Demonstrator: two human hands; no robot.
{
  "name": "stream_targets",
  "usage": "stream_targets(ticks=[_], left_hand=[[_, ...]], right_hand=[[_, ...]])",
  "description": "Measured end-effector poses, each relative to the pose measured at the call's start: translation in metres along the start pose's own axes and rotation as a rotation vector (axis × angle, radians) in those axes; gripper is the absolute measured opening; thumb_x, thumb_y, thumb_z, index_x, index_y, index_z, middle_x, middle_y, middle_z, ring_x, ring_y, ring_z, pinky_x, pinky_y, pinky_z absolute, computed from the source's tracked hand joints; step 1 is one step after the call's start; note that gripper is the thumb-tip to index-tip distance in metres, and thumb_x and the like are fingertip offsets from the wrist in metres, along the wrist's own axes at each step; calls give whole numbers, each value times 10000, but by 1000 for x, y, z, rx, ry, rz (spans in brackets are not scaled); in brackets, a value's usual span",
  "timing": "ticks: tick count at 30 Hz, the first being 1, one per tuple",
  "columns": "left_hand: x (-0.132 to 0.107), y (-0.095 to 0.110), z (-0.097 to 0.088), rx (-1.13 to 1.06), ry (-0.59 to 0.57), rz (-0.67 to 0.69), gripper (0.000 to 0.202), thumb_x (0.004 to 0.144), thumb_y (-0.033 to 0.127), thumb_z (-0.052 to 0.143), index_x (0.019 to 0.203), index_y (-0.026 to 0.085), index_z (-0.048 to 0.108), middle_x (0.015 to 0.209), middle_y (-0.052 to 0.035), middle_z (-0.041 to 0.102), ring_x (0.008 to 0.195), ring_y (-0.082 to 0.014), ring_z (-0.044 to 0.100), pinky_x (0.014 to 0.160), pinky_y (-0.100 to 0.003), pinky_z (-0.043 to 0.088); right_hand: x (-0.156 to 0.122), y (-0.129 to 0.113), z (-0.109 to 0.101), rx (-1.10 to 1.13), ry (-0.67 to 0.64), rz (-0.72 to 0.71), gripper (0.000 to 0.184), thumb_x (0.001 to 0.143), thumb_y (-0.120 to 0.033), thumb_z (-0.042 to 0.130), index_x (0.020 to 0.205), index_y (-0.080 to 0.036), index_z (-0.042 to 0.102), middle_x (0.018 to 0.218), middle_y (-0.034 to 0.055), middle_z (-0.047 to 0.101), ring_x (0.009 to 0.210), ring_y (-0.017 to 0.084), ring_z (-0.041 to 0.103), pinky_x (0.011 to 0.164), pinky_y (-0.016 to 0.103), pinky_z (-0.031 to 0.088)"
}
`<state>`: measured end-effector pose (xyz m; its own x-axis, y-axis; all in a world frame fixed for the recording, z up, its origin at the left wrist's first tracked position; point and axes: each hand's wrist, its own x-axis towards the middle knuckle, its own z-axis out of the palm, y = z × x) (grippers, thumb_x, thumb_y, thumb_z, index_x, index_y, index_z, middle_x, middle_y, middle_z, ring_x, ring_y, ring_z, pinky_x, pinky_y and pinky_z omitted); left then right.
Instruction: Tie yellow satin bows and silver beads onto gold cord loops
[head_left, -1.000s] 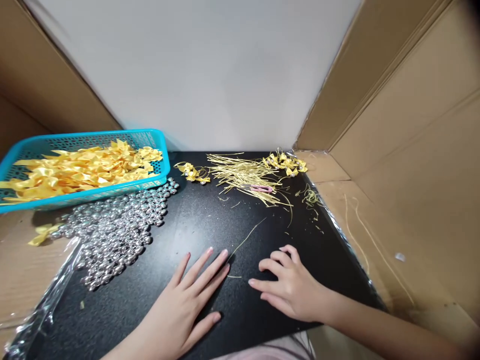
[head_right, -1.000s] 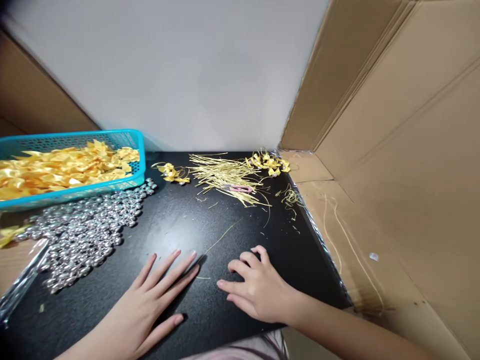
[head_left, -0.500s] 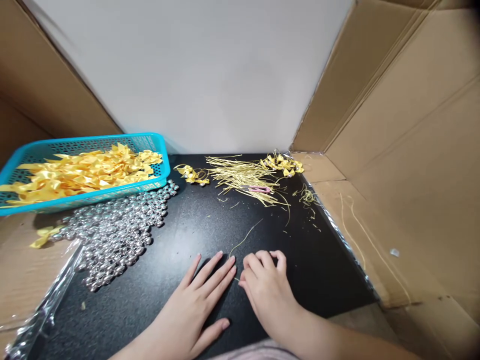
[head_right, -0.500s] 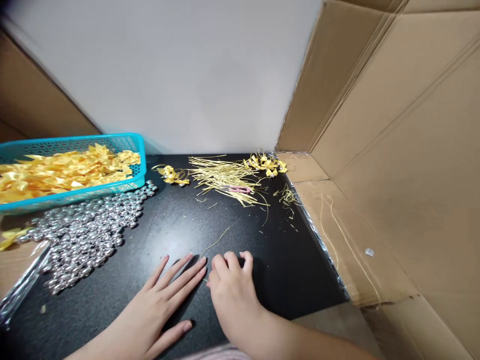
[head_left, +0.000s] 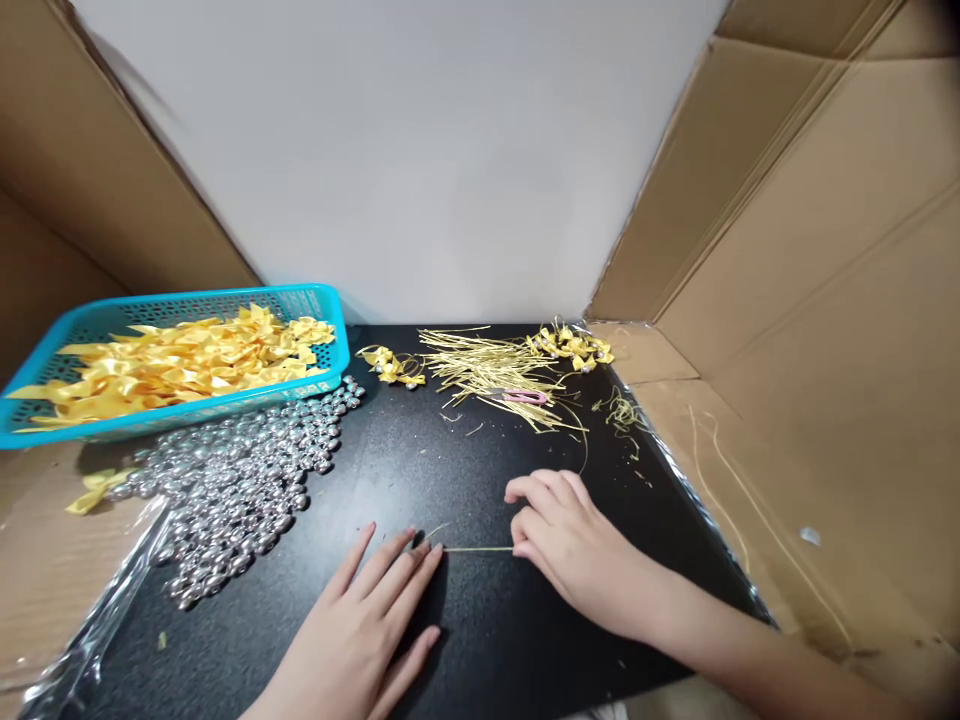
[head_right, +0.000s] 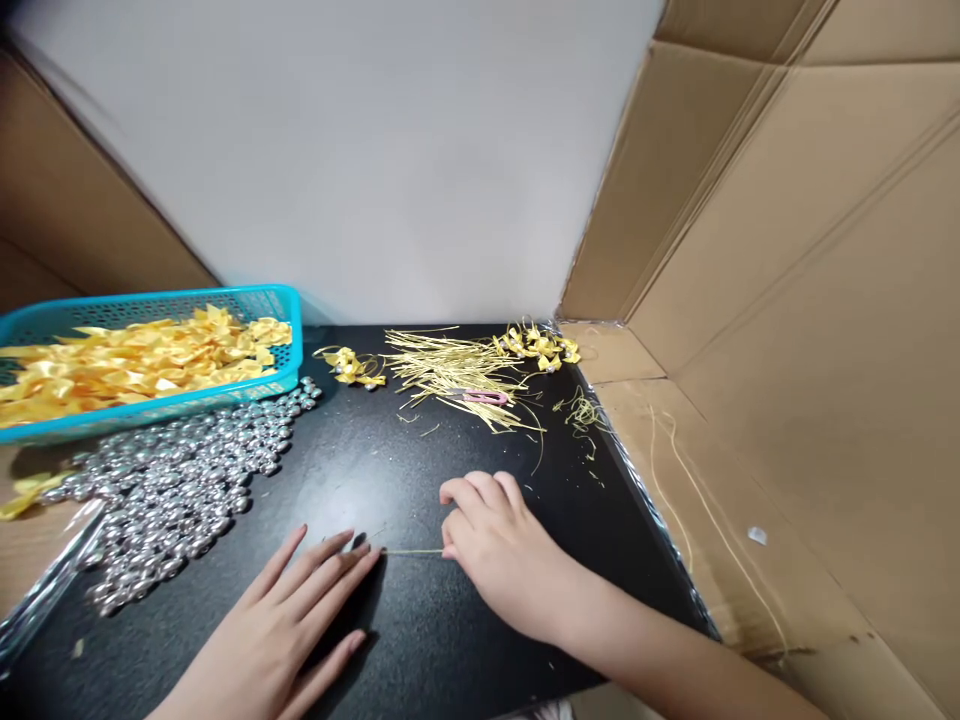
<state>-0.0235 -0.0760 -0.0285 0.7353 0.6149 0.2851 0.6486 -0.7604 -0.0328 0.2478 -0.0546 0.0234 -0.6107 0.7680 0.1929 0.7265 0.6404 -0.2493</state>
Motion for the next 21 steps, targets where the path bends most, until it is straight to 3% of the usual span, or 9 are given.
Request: stream_targets(ticks=[4, 6, 9, 12, 17, 21], left_hand=[[31, -10, -7, -195, 30, -181, 289, 869, 296, 551, 1127, 211, 649, 904, -48, 717, 914, -239, 621, 999, -473, 382], [56, -14, -10, -401, -28, -249, 240, 874, 314, 557, 1060, 217, 675, 867, -50, 715, 834, -227, 619, 840, -414, 476], [89, -20, -8, -777, -106, -298, 202, 887, 304, 555, 982, 234, 718, 913, -50, 735, 864, -208, 632, 810, -349, 484], [104, -25, 2, -1040, -118, -394, 231, 882, 343, 566, 847, 220, 758, 783, -42, 738, 784, -194, 640, 757, -311, 478], [100, -33, 22, -1300, 40, -614, 355, 862, 446, 566, 744, 180, 769, 701, -52, 712, 702, -180, 610, 725, -294, 468], [97, -35, 27, -1351, 151, -775, 360, 840, 480, 585, 728, 184, 758, 702, -28, 684, 712, -168, 575, 744, -284, 452]], right_hand=[[23, 14, -14, -72, 6, -133, 106, 929, -195, 512, 848, -165, 574, 1171, 89, 581, 1103, 218, 463, 928, 382, 397], [36, 20, -18, -64, 0, -172, 112, 936, -203, 496, 872, -164, 579, 1179, 91, 575, 1117, 220, 456, 950, 385, 391], [52, 30, -22, -29, -5, -169, 113, 941, -212, 483, 900, -169, 579, 1199, 84, 557, 1160, 219, 431, 1007, 402, 357], [62, 43, -21, 20, 3, -116, 109, 936, -222, 489, 888, -181, 578, 1196, 67, 546, 1190, 216, 402, 1058, 429, 307], [70, 60, -4, 149, 10, -41, 82, 925, -214, 503, 876, -201, 568, 1174, 49, 529, 1166, 195, 407, 1063, 422, 308], [72, 59, 10, 247, -8, -20, 68, 917, -201, 515, 867, -199, 562, 1160, 48, 526, 1119, 186, 430, 1029, 395, 348]])
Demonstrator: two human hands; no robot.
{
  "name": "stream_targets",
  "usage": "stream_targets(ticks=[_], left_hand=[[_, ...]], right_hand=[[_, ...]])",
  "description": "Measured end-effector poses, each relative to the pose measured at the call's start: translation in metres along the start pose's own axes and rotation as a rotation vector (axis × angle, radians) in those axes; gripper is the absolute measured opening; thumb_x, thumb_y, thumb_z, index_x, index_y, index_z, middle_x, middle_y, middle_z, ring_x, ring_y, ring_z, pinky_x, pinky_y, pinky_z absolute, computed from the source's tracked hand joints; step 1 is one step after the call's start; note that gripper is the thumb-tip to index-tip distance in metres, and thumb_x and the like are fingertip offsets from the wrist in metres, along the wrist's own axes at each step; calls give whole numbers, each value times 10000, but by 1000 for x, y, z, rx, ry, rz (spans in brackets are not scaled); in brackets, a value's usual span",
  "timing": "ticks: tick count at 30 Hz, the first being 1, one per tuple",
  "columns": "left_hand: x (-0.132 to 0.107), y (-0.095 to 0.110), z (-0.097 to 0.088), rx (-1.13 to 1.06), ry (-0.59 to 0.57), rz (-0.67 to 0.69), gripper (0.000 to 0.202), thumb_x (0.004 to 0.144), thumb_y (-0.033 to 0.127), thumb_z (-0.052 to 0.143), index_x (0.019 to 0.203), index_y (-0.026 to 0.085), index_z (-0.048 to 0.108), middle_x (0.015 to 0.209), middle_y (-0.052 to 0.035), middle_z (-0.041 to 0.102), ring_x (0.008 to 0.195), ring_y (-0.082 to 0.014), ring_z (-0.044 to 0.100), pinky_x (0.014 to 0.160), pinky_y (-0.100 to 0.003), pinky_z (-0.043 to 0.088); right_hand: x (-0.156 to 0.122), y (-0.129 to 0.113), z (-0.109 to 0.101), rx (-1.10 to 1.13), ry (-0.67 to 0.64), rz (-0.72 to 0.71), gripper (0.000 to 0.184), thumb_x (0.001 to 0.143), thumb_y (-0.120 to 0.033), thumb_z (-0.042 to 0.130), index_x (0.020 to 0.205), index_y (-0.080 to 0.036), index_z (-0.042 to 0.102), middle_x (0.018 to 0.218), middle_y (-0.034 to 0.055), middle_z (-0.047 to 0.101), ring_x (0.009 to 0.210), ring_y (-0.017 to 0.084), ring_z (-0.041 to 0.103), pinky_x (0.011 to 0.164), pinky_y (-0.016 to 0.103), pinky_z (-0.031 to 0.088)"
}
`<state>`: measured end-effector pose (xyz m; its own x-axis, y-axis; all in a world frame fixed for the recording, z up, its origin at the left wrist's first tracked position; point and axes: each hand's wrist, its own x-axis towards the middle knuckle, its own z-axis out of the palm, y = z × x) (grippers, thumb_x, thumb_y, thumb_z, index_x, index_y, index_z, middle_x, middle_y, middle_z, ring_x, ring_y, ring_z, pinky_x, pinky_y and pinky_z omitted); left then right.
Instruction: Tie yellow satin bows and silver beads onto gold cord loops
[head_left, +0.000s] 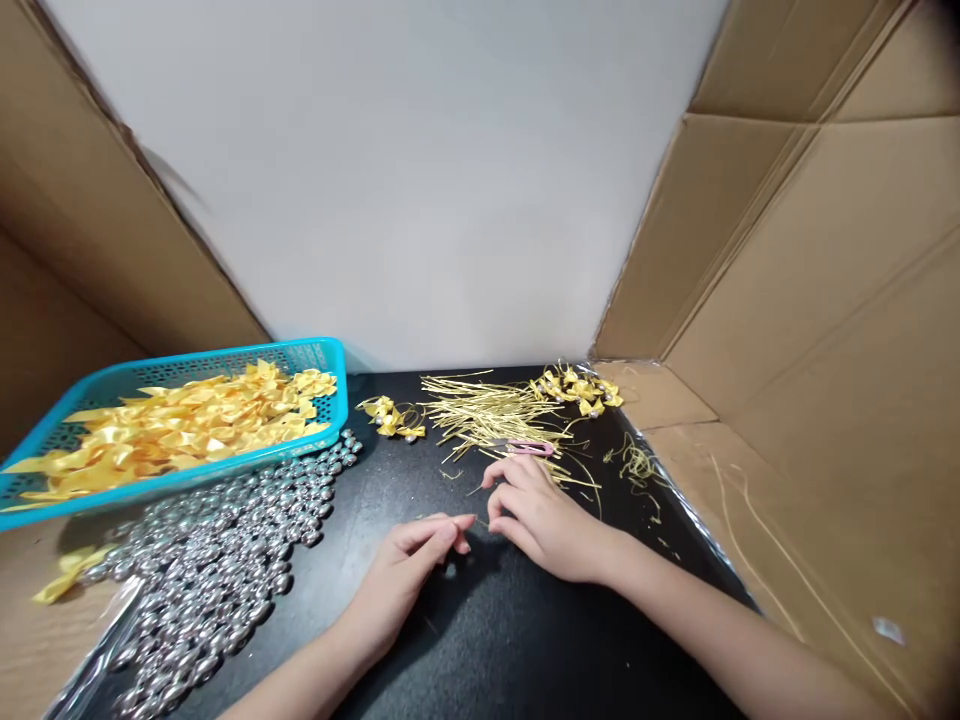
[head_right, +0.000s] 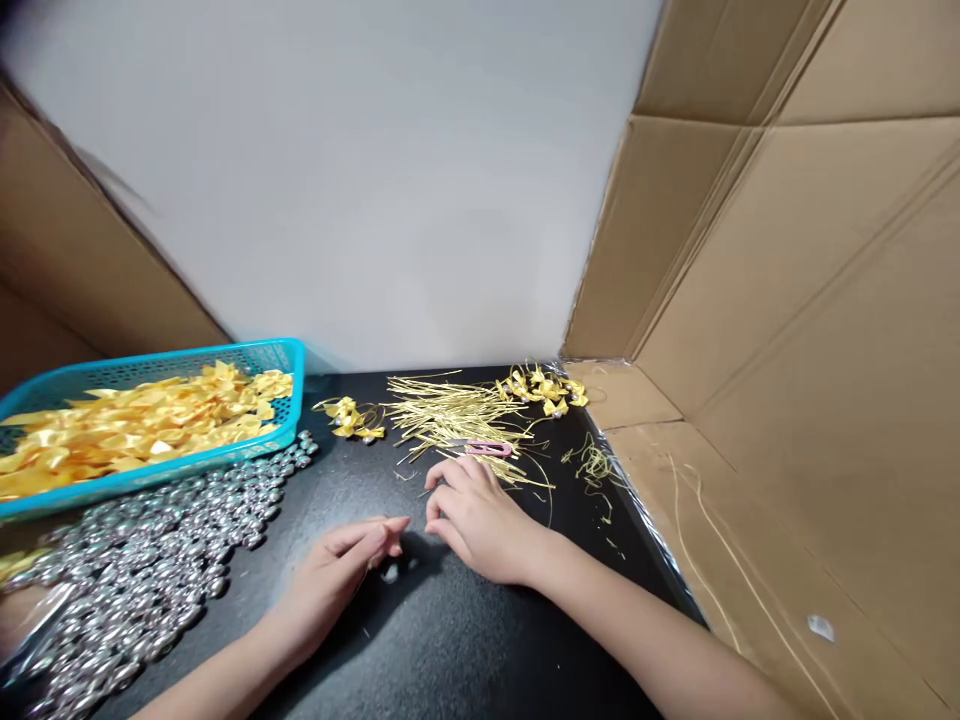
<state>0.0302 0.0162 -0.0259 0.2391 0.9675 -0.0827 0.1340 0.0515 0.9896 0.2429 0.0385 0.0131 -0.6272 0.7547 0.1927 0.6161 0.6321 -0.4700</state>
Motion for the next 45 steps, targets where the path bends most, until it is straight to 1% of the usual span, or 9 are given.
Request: stream_targets(ticks=[3, 9, 14, 21, 26, 32, 35, 40, 45], left_hand=[[0, 3, 3, 48, 23, 5, 372, 838, 466, 589, 661, 172, 734, 678, -25, 658, 695, -165, 556, 736, -283, 441], [-4, 7, 14, 213, -55, 90, 285, 864, 389, 578, 815, 195, 782, 710, -42, 670, 691, -173, 569, 654, -263, 428], [-7, 3, 15, 235, -112, 111, 255, 850, 366, 604, 795, 181, 772, 714, -50, 680, 683, -173, 586, 648, -262, 436], [-5, 0, 8, 56, -47, 71, 280, 834, 389, 624, 702, 153, 697, 719, -49, 671, 694, -168, 592, 674, -264, 449], [-8, 0, 9, 9, 19, 95, 279, 819, 393, 644, 690, 152, 696, 725, -50, 657, 720, -171, 579, 701, -275, 441], [-9, -1, 12, -17, 52, 81, 300, 796, 428, 661, 686, 151, 696, 708, -50, 650, 688, -165, 563, 667, -274, 431], [-9, 0, 12, -19, 83, 62, 296, 774, 427, 680, 683, 146, 700, 697, -51, 651, 675, -162, 559, 654, -273, 425], [-7, 3, 12, -70, 99, -13, 308, 704, 433, 734, 673, 130, 692, 620, -25, 617, 574, -129, 510, 557, -244, 392], [-7, 1, 13, -85, 126, -39, 305, 682, 418, 758, 675, 125, 673, 504, 33, 512, 506, -94, 436, 513, -214, 339]], right_hand=[[-1, -4, 5, 18, 12, 7, 68, 914, -204, 524, 861, -197, 565, 1195, 53, 514, 1153, 192, 413, 1030, 395, 342], [-4, -13, 7, 5, 27, 3, 77, 924, -210, 504, 892, -196, 572, 1290, 66, 489, 1216, 206, 383, 1036, 403, 335], [-2, -15, 8, 59, 4, 19, 78, 914, -197, 510, 871, -196, 575, 1268, 65, 511, 1213, 206, 402, 1023, 405, 355], [5, -9, 13, 432, 162, 142, 124, 830, -165, 623, 946, -202, 598, 1121, 54, 578, 1102, 177, 532, 991, 382, 405], [6, -11, 24, 628, 116, 116, 85, 781, -185, 691, 816, -191, 614, 943, 21, 636, 952, 164, 597, 896, 333, 455], [5, -13, 26, 630, 127, 118, 142, 802, -159, 649, 680, -185, 581, 838, 19, 639, 869, 170, 608, 817, 316, 474], [4, -13, 31, 637, 185, 125, 132, 814, -174, 634, 691, -186, 587, 805, 16, 648, 813, 161, 618, 775, 297, 483], [2, -14, 44, 684, 315, 276, 78, 791, -195, 643, 717, -184, 620, 741, 14, 677, 713, 150, 631, 695, 275, 493], [2, -15, 49, 776, 343, 309, 58, 766, -203, 664, 801, -180, 624, 762, 5, 680, 722, 138, 642, 708, 270, 516]])
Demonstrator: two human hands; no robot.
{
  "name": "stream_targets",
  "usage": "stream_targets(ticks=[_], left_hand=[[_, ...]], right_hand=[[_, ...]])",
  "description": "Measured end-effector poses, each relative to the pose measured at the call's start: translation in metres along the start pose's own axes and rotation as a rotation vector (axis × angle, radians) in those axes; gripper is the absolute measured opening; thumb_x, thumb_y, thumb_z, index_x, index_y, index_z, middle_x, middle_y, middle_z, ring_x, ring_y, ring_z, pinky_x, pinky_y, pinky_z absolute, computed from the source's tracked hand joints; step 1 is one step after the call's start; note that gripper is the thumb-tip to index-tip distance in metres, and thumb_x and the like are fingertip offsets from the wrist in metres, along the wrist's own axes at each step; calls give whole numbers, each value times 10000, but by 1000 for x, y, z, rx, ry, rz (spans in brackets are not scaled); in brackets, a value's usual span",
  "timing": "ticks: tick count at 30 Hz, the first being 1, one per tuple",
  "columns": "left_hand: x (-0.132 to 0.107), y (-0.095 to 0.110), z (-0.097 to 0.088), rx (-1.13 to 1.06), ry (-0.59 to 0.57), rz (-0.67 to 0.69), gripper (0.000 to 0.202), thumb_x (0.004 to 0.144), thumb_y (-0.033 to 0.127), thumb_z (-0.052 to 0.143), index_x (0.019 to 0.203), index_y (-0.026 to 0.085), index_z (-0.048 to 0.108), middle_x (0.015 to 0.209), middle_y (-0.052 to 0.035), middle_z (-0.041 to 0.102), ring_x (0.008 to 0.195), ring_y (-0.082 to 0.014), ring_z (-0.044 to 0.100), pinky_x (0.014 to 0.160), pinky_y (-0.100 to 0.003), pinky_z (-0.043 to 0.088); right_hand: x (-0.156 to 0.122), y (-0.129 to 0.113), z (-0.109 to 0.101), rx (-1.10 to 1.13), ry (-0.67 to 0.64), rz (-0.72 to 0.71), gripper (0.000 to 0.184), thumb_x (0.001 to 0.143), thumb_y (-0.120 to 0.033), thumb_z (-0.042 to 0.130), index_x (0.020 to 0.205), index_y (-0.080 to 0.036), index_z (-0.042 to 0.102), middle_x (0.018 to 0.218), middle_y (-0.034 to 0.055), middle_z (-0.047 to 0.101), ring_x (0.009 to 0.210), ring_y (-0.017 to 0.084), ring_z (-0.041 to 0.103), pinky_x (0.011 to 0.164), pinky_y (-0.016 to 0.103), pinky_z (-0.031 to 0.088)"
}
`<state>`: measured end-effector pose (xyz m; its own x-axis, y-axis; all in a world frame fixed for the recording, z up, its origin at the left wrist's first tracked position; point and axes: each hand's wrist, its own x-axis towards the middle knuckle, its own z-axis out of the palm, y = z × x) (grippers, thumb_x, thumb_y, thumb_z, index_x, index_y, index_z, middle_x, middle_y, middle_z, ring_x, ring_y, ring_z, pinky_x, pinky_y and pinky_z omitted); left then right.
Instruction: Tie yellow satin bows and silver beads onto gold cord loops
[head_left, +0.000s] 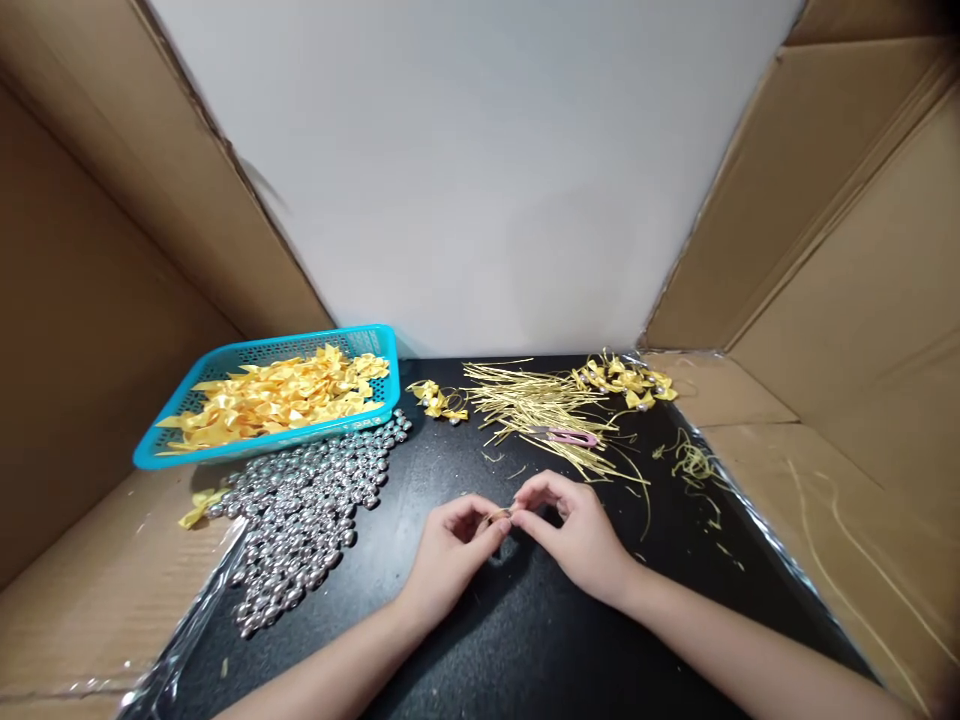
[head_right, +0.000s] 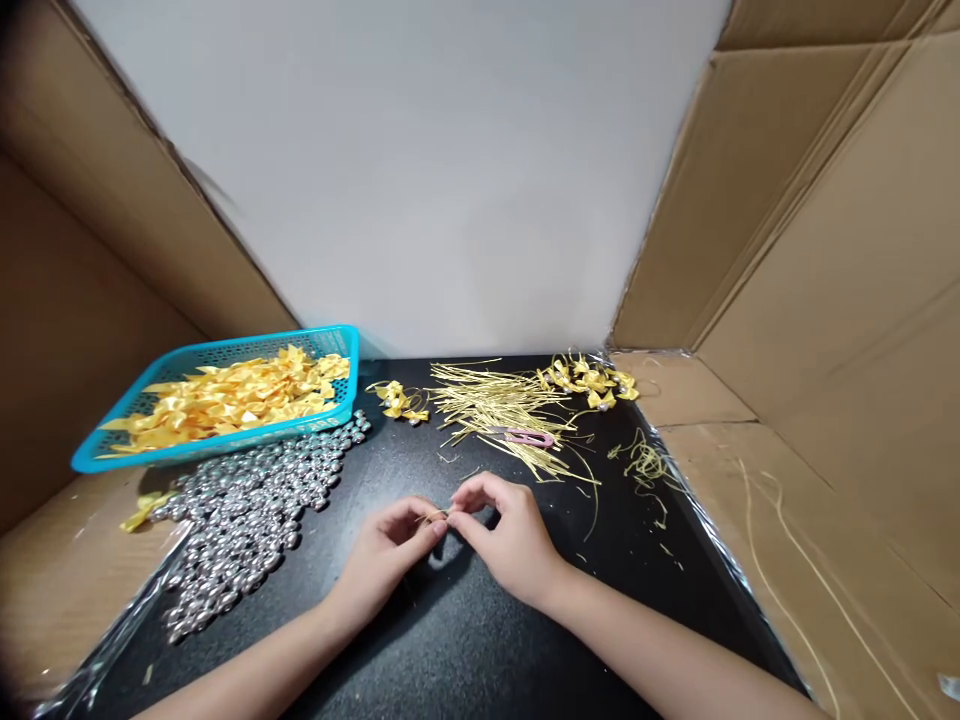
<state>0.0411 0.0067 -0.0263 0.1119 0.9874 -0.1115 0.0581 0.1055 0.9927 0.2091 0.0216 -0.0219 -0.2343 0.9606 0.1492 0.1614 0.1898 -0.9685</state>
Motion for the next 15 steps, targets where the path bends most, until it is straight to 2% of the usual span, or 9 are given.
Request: stream_targets(ticks=[2, 4, 8, 12, 15], left_hand=[[0, -2, -1, -18, -3, -5, 293, 673, 404, 770, 692, 126, 681, 499, 39, 508, 497, -90, 433, 508, -211, 343], [0, -2, -2, -27, 1, 0, 268, 681, 390, 769, 700, 130, 702, 541, 17, 572, 525, -103, 481, 530, -218, 379], [0, -2, -4, -41, 10, -5, 235, 688, 374, 768, 740, 146, 749, 739, -57, 724, 681, -166, 615, 655, -264, 468], [2, -6, -7, -125, 14, -20, 332, 731, 404, 736, 964, 167, 720, 830, -59, 746, 682, -154, 622, 652, -261, 482], [4, -10, -9, -129, 38, -21, 318, 760, 402, 718, 971, 167, 683, 791, -34, 719, 629, -122, 584, 594, -229, 456]], right_hand=[[0, 0, 0, 15, 1, 1, 64, 761, -193, 662, 807, -178, 621, 769, 4, 679, 725, 135, 642, 714, 271, 520], [-1, 0, 1, 26, 7, 8, 65, 758, -195, 662, 803, -176, 618, 766, 4, 675, 722, 132, 640, 713, 273, 521], [1, 0, 1, 77, 15, 47, 88, 747, -209, 673, 796, -174, 608, 759, 0, 664, 708, 125, 629, 706, 272, 518], [5, 0, 1, 307, -10, 189, 204, 684, -251, 744, 782, -172, 582, 720, -21, 635, 679, 119, 640, 700, 273, 523], [8, -1, -1, 499, -70, 323, 339, 580, -282, 833, 761, -165, 572, 689, -36, 629, 647, 116, 655, 699, 268, 521]])
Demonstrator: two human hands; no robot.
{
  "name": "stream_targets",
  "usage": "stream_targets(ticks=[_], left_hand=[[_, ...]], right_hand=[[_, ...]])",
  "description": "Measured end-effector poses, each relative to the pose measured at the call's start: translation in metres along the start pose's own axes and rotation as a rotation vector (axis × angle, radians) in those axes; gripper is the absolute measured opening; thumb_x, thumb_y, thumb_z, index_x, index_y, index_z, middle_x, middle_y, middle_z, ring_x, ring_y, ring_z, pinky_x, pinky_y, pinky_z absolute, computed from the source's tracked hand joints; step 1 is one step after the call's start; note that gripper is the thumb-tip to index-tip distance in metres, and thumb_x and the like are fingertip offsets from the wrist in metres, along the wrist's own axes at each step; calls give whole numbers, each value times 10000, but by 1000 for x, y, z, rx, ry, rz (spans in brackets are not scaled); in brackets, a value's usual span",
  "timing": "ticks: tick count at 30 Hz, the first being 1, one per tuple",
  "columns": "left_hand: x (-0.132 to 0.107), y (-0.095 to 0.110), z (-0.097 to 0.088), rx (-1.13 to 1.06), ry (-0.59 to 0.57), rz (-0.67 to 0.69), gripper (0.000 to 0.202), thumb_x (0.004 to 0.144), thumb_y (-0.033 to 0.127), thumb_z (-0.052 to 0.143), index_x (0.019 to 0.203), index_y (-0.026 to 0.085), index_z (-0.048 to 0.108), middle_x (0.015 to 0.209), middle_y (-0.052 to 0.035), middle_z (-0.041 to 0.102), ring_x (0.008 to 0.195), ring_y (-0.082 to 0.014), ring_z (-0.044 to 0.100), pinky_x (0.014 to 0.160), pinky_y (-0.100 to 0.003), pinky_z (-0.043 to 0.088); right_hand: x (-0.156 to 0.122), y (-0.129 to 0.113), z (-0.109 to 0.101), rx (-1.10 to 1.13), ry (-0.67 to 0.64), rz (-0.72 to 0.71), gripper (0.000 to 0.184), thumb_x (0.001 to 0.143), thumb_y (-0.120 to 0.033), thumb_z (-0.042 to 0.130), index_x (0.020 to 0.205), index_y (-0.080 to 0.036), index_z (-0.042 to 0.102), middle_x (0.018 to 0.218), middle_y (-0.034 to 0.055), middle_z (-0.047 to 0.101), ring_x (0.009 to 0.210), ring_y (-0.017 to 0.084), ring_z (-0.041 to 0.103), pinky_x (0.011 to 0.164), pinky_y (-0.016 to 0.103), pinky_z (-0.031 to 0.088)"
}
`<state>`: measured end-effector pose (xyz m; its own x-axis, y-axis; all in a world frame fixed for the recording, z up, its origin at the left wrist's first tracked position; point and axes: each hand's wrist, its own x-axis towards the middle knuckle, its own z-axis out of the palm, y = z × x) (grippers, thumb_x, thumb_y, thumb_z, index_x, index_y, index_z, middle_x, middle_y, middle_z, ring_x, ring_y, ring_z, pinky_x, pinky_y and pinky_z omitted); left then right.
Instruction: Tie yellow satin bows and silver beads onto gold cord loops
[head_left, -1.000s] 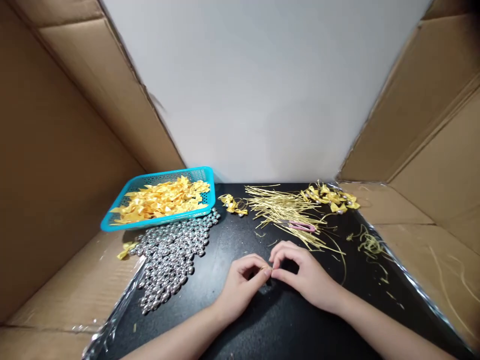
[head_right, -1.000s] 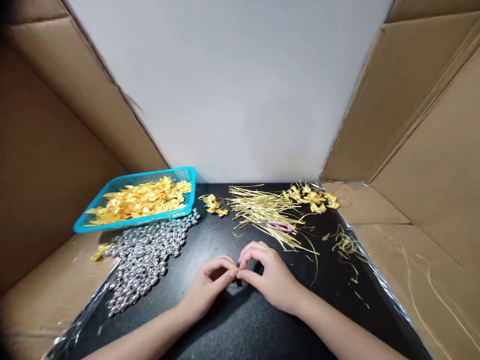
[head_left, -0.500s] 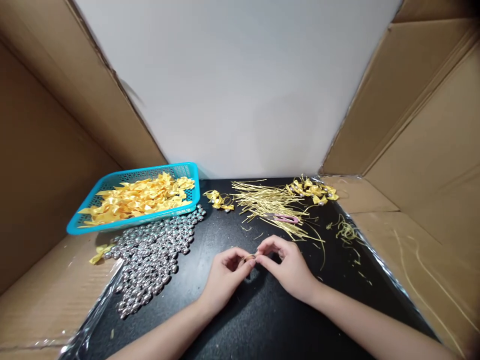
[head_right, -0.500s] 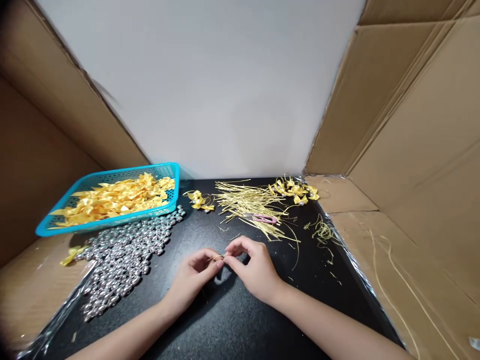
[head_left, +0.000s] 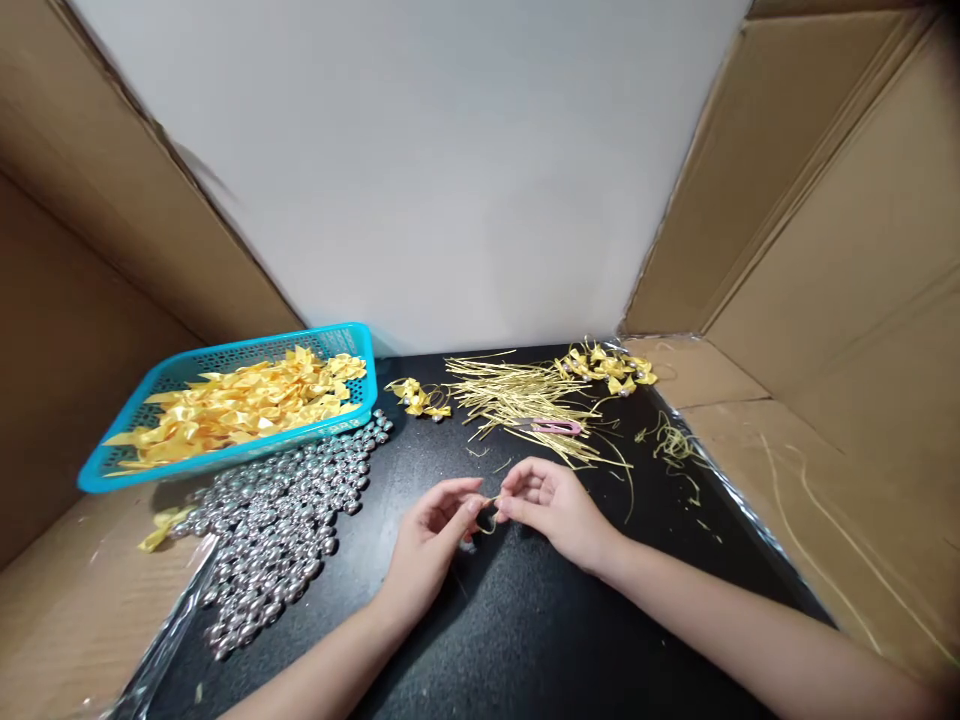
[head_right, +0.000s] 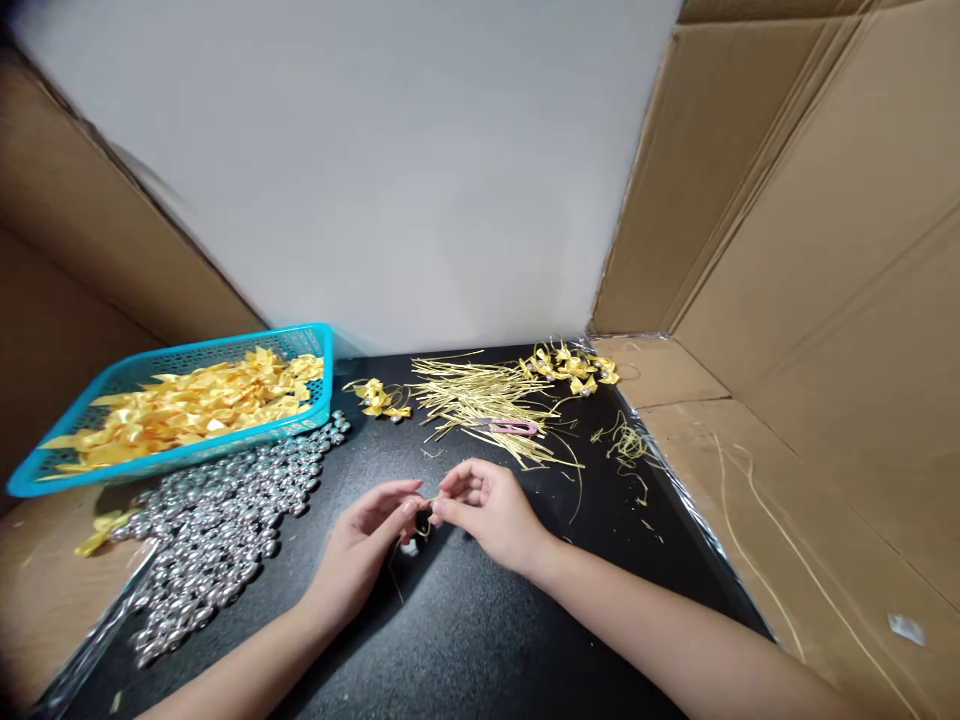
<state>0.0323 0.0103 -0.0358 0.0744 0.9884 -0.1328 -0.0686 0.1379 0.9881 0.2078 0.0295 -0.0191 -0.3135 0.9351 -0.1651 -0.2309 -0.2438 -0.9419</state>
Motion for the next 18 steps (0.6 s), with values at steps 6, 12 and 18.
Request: stream_targets(ticks=[6, 12, 18], left_hand=[[0, 5, -1, -46, -224, -22, 324, 846, 419, 626, 1065, 180, 623, 784, -22, 673, 712, -133, 593, 684, -250, 471], [4, 6, -2, -111, -320, -69, 323, 832, 387, 656, 1074, 191, 569, 695, 32, 549, 570, -81, 483, 556, -197, 392], [5, 5, -6, -84, -244, -86, 321, 846, 483, 591, 980, 192, 575, 562, 89, 296, 497, -79, 246, 456, -179, 218]], right_hand=[[0, -1, 0, 168, -99, 130, 354, 572, -287, 853, 759, -146, 586, 674, -33, 641, 597, 90, 637, 659, 240, 495], [2, 0, -2, 166, -183, 237, 374, 548, -253, 865, 767, -134, 587, 653, -11, 678, 583, 97, 644, 635, 239, 486], [4, -9, -9, 185, -225, 390, 434, 505, -243, 885, 807, -137, 592, 641, -27, 679, 584, 88, 659, 636, 213, 481]])
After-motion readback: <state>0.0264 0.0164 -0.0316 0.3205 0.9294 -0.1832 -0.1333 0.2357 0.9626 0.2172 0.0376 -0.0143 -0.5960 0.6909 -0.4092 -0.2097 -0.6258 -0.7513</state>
